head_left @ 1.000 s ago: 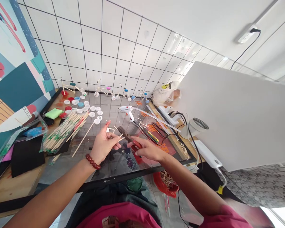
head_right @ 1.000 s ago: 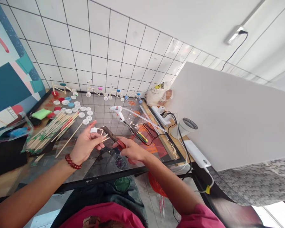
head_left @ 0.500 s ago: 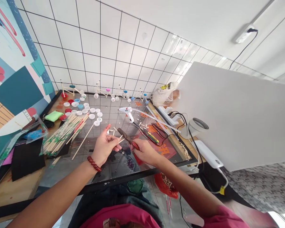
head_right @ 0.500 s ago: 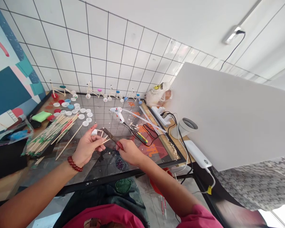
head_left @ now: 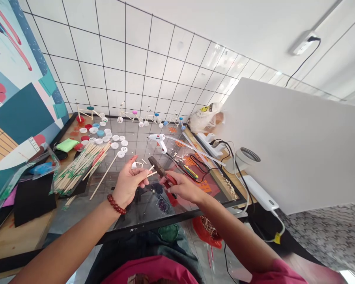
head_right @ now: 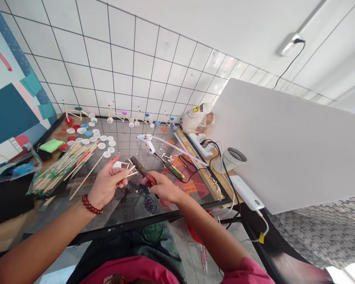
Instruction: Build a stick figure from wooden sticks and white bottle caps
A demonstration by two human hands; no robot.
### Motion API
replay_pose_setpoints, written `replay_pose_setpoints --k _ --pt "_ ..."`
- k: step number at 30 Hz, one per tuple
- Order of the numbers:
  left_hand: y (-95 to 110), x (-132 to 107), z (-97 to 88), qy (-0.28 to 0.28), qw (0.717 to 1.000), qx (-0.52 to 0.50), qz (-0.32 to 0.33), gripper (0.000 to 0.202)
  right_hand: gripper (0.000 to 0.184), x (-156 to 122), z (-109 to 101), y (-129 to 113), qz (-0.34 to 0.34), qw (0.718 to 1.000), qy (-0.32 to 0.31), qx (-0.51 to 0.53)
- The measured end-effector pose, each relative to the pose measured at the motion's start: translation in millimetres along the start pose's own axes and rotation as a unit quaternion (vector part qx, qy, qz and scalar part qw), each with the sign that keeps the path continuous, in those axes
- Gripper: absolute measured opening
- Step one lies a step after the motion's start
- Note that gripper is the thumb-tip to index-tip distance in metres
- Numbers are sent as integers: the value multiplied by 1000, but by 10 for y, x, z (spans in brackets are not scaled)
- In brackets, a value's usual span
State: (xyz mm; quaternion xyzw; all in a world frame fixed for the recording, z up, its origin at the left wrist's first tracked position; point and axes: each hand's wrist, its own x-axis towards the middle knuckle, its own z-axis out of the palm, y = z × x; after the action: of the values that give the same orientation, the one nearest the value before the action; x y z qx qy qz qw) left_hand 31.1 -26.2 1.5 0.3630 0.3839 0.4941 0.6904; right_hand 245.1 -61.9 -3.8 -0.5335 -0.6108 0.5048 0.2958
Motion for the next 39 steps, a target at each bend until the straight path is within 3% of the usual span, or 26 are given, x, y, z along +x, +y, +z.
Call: replay_pose_setpoints --k 7,22,34,39 --pt "5 17 -1 9 1000 -6 -5 111 30 3 17 14 10 999 -7 39" --pt "0 36 9 22 1000 -2 -20 106 27 5 52 -50 -20 1000 -17 8" --pt "-36 86 -39 6 1000 16 -15 107 11 40 56 14 -45 992 22 -118" --pt "-33 75 -42 10 1000 6 -11 107 18 29 67 -15 -21 999 -2 -35"
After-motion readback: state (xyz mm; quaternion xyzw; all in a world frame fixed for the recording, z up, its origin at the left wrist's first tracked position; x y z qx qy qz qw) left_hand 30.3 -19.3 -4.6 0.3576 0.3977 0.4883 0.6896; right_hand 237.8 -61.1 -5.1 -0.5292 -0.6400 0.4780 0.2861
